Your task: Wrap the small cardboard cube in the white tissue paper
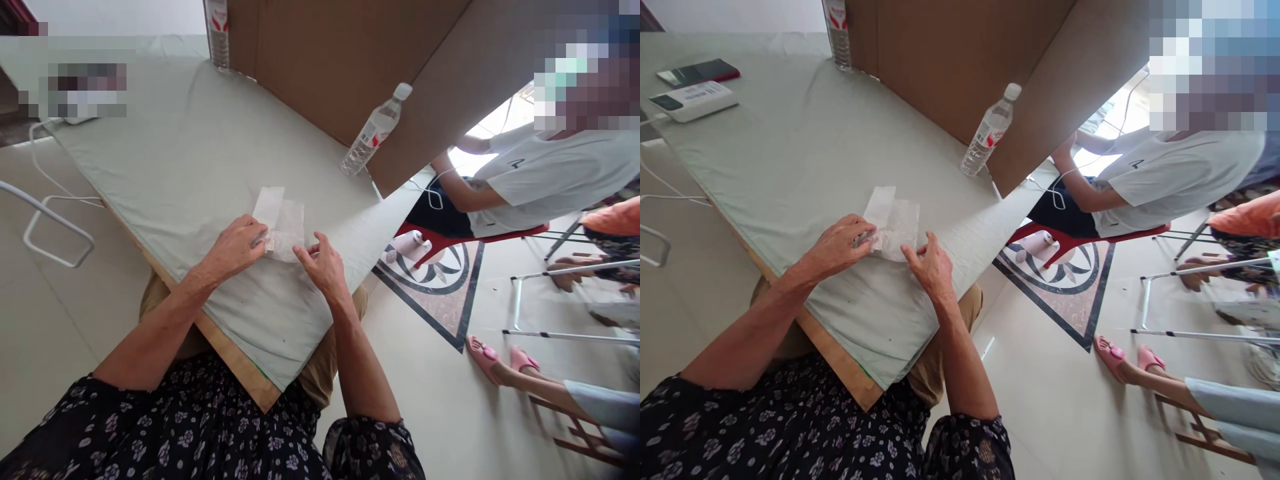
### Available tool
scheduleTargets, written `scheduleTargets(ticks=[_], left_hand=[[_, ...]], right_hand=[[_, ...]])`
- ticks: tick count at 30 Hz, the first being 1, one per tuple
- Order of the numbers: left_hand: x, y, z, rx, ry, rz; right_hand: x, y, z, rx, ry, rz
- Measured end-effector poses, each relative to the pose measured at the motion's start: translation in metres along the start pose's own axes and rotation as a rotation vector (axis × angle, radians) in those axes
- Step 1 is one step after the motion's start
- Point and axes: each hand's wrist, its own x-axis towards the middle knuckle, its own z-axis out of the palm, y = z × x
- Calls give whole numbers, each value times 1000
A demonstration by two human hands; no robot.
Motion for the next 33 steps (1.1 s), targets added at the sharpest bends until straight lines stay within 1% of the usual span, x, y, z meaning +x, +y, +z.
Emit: scheduleTargets(ticks=[4, 7, 9, 12, 15, 19, 23, 27, 30, 33], left_hand=[[0, 4, -2, 79, -40, 7], [1, 6, -2, 145, -48, 17], [1, 7, -2, 168, -44, 14], [2, 6, 0, 151, -35, -2], [2, 7, 2, 105, -32, -46], [4, 8, 3, 70, -46, -98], [5, 7, 3, 22, -57, -91], [5, 5, 4, -45, -50, -90], [4, 3, 7, -96, -25, -109], [2, -1, 11, -182, 21, -116]], right_hand=[[13, -12, 17, 94, 32, 8], [21, -19, 24, 188, 33, 41], [21, -23, 26, 263, 42, 36], [19, -31, 28, 374, 70, -9], [17, -40, 31, 430, 79, -38], [21, -53, 35, 416, 67, -59], [22, -64, 39, 363, 59, -93], [19, -68, 43, 322, 36, -105], [16, -68, 40, 297, -21, -152], [13, -65, 32, 285, -142, -243]])
